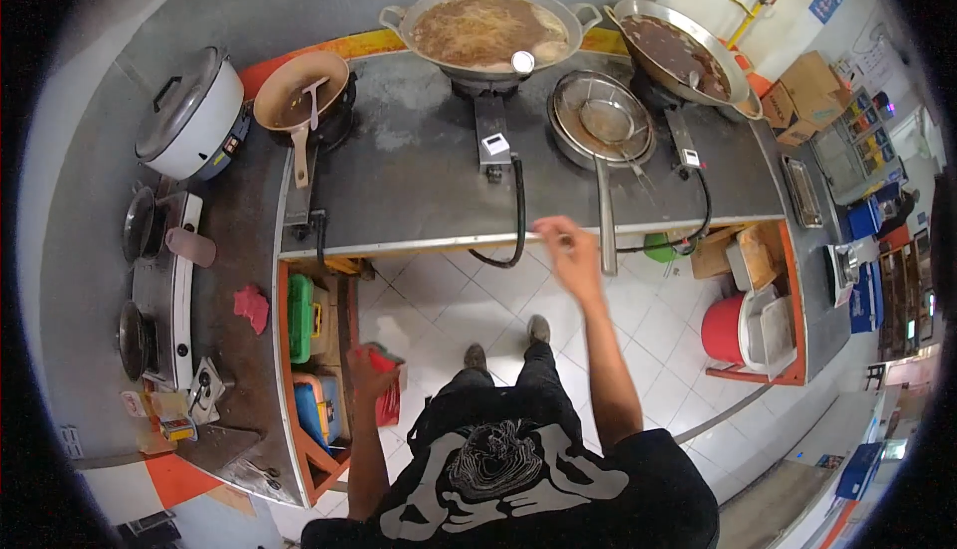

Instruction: Assemble cardboard food containers for packaging.

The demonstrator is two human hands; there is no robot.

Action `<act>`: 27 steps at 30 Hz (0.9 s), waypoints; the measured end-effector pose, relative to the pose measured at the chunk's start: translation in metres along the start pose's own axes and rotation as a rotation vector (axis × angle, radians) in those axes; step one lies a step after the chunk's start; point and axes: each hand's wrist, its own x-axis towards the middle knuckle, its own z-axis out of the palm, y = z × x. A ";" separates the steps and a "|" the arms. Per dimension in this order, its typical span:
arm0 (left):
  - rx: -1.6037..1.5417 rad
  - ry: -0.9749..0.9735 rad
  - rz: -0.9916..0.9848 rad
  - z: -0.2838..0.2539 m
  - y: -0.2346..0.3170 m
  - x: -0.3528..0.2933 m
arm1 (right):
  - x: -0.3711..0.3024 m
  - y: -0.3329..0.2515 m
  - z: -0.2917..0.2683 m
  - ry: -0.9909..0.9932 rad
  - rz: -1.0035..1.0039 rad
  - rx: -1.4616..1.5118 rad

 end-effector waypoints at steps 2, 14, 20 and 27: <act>0.028 0.044 -0.088 0.010 -0.018 -0.021 | 0.044 0.033 -0.056 0.284 -0.191 -0.238; -0.044 0.149 -0.474 0.119 0.012 -0.103 | 0.130 0.280 -0.207 -0.160 0.723 -0.128; -0.074 0.182 -0.559 0.127 0.066 -0.086 | 0.134 0.194 -0.198 0.122 0.655 -0.060; -0.081 0.203 -0.588 0.130 0.091 -0.088 | 0.355 0.110 -0.195 0.131 -0.103 -0.925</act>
